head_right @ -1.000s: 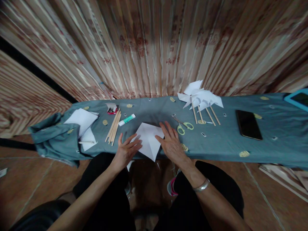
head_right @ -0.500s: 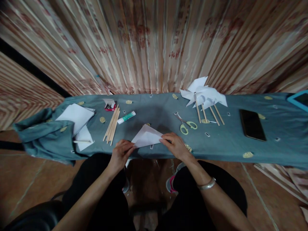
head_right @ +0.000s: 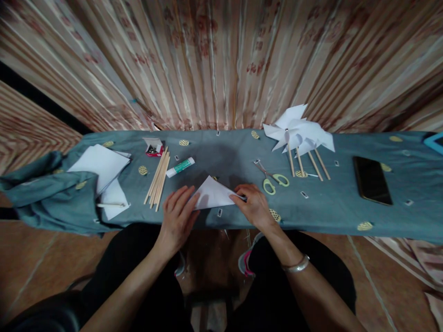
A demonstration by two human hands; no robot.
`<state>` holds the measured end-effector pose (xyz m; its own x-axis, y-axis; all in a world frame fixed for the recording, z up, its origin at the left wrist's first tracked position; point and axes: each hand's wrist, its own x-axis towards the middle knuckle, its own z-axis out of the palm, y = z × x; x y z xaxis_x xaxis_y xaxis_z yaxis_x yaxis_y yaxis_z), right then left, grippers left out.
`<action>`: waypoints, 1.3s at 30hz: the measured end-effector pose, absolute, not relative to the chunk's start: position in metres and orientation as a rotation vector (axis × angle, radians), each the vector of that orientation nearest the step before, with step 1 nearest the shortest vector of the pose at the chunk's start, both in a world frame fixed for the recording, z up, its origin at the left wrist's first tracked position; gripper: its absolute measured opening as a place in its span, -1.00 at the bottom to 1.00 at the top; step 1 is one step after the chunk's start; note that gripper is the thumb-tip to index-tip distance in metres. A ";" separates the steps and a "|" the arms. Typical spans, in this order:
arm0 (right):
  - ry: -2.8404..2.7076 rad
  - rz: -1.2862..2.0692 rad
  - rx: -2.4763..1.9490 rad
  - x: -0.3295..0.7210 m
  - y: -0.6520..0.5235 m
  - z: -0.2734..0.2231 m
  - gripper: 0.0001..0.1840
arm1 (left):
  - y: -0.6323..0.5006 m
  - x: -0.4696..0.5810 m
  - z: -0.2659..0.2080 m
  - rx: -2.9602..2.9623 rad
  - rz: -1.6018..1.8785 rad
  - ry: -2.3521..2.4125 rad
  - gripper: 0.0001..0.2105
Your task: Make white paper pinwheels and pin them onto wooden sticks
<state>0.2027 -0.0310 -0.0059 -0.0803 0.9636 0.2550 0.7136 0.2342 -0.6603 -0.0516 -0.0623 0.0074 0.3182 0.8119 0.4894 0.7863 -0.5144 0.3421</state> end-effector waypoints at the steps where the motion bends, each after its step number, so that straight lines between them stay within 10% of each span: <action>1: -1.864 0.485 -1.539 0.203 -0.030 -0.006 -0.72 | -0.066 -0.046 0.010 2.631 0.942 1.456 -0.63; 12: -1.897 0.428 -1.523 0.201 -0.030 -0.004 -0.73 | -0.078 -0.016 0.001 2.713 0.388 1.262 -0.39; 39: -1.890 0.440 -1.534 0.199 -0.027 -0.003 -0.74 | -0.077 -0.015 0.001 2.675 0.376 1.303 -0.35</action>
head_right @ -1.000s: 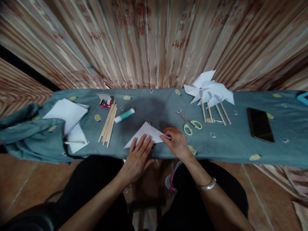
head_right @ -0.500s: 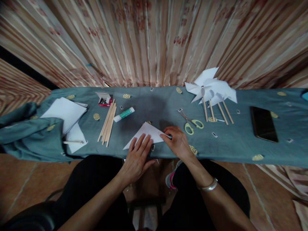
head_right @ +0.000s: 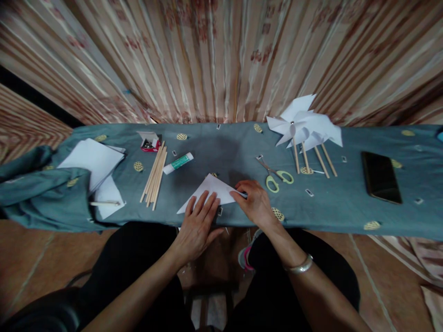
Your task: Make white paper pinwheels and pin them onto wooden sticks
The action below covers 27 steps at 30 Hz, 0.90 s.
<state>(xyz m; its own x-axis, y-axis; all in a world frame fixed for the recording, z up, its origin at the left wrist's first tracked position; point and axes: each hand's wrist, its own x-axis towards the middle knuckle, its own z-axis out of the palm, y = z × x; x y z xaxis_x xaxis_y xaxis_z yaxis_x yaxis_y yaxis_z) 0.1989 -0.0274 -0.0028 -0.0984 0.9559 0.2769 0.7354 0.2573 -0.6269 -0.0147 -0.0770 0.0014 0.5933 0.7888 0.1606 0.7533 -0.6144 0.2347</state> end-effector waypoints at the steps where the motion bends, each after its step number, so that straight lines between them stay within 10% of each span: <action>1: -1.893 0.440 -1.531 0.199 -0.027 -0.003 -0.74 | -0.077 -0.015 0.001 2.673 0.377 1.304 -0.35; 27: -1.957 0.241 -1.570 0.177 -0.043 -0.012 -0.54 | -0.078 -0.012 -0.001 2.730 0.208 1.343 -0.35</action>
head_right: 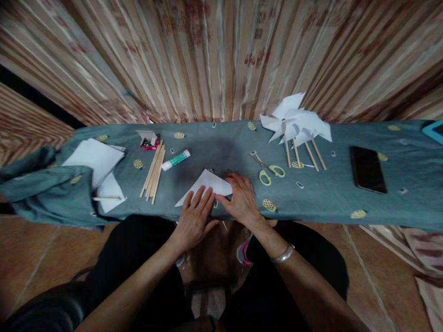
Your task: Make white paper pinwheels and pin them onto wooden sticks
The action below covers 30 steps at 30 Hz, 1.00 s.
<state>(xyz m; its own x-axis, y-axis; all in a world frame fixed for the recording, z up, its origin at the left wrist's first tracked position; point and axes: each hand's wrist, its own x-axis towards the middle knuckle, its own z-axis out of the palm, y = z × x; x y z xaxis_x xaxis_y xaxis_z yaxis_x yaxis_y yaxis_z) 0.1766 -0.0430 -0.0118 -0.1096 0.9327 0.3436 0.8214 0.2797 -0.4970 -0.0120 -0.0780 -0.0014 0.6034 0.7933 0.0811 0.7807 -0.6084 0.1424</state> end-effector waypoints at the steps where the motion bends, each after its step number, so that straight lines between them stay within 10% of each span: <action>1: -1.956 0.251 -1.576 0.176 -0.043 -0.012 -0.53 | -0.078 -0.011 -0.001 2.726 0.193 1.351 -0.34; 30: -1.804 0.244 -1.643 0.216 -0.051 -0.021 -0.66 | -0.103 -0.094 0.009 2.726 0.145 1.524 -0.50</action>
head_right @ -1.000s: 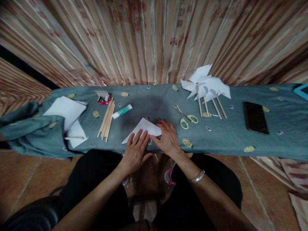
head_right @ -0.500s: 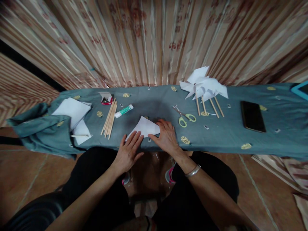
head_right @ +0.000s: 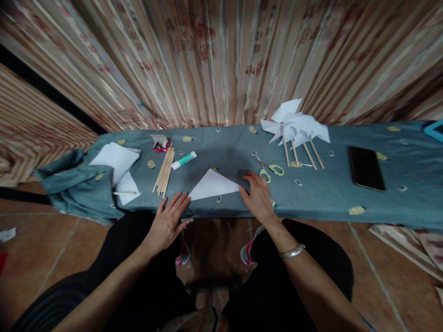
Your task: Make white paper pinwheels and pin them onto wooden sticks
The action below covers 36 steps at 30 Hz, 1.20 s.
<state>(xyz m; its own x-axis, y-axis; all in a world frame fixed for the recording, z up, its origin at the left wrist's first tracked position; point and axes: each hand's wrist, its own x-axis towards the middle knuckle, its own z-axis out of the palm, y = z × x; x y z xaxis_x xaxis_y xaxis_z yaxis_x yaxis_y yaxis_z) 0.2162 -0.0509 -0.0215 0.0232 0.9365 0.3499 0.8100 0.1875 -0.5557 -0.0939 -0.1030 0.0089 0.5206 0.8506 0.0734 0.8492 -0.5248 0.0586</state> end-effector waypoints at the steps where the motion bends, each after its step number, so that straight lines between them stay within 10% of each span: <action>1: -1.799 0.234 -1.636 0.219 -0.051 -0.022 -0.68 | -0.105 -0.098 0.009 2.730 0.145 1.532 -0.50; 36: -1.803 0.559 -1.464 0.195 -0.025 -0.004 -0.85 | -0.123 -0.092 -0.006 2.668 0.244 1.731 -0.42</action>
<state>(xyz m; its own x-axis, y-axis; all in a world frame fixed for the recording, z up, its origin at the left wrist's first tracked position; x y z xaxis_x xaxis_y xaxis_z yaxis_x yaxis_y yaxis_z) 0.1946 -0.0250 -0.0044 -0.0806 0.9600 0.2682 0.6402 0.2561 -0.7243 -0.0923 -0.1229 -0.0062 0.3993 0.9037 0.1542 0.9111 -0.4099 0.0430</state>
